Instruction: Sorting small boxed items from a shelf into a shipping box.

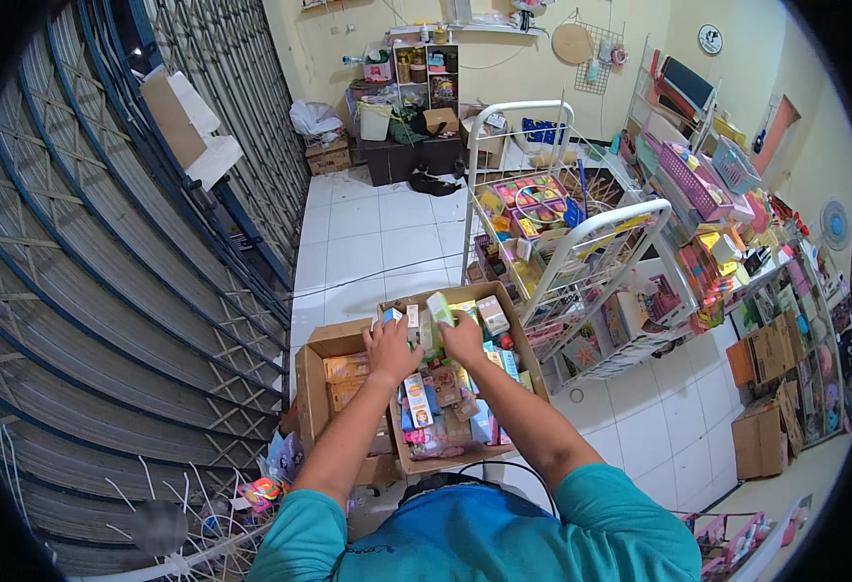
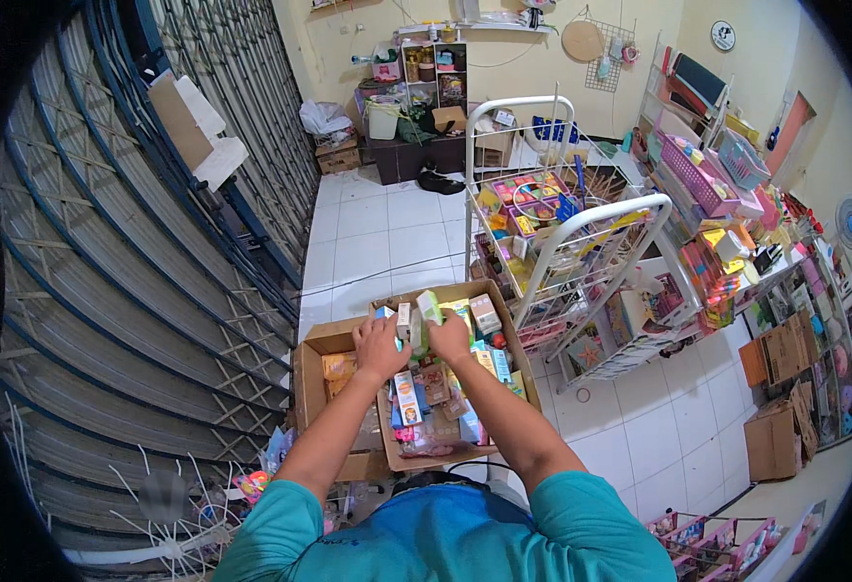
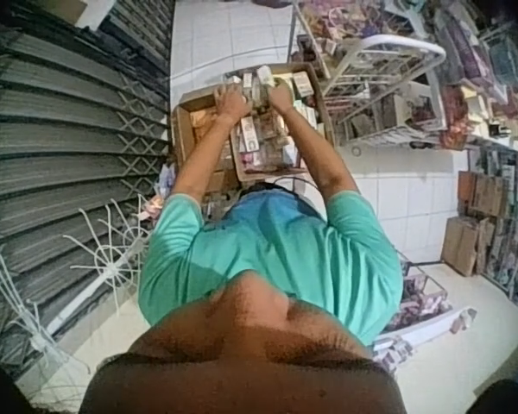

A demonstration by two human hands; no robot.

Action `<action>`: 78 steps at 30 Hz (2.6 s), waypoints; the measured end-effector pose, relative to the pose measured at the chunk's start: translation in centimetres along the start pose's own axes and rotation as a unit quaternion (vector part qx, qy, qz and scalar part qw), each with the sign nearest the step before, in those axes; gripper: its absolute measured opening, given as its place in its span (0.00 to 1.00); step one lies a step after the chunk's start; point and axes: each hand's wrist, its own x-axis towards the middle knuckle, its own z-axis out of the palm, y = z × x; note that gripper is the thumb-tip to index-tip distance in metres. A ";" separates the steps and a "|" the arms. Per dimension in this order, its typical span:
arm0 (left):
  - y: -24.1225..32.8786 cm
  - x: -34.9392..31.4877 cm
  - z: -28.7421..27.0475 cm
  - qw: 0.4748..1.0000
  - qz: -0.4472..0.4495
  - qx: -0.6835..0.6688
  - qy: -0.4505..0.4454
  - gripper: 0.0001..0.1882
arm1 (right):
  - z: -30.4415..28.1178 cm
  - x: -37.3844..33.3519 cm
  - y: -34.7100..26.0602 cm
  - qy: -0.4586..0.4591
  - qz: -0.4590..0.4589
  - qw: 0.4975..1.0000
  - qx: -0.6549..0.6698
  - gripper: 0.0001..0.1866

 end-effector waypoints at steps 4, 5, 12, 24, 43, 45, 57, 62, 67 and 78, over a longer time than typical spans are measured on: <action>0.9 -0.3 -0.4 0.999 0.047 -0.023 0.012 0.39 | -2.4 -0.8 -0.1 0.040 -0.056 0.992 -0.108 0.27; 0.8 -0.1 -0.3 0.997 0.066 -0.024 -0.006 0.38 | -2.5 -0.8 -0.2 0.028 -0.056 0.991 -0.123 0.27; -0.1 0.9 1.5 0.996 0.072 -0.011 -0.042 0.37 | -0.9 -0.6 0.0 -0.063 -0.065 0.983 -0.162 0.24; 9.1 0.9 -0.5 0.957 0.177 -0.230 -0.020 0.26 | -12.8 -4.4 2.4 0.054 -0.098 0.993 -0.040 0.18; 53.6 -7.1 8.2 0.736 0.513 -0.331 -0.292 0.29 | -50.3 -27.5 25.8 0.373 0.166 0.913 -0.014 0.23; 58.4 -8.1 9.7 0.714 0.531 -0.340 -0.304 0.29 | -53.5 -30.5 27.5 0.414 0.189 0.890 -0.028 0.24; 84.2 -16.8 14.7 0.593 0.637 -0.298 -0.393 0.30 | -66.7 -44.5 34.6 0.628 0.312 0.709 -0.077 0.27; 94.3 -20.3 17.9 0.511 0.694 -0.280 -0.423 0.30 | -69.9 -47.0 38.4 0.684 0.337 0.644 -0.063 0.29; 103.9 -23.4 19.8 0.412 0.748 -0.257 -0.452 0.30 | -72.4 -48.1 39.8 0.731 0.407 0.543 -0.071 0.28; 115.8 -39.5 18.8 0.168 0.817 -0.266 -0.484 0.27 | -75.5 -53.8 34.6 0.790 0.499 0.309 -0.177 0.25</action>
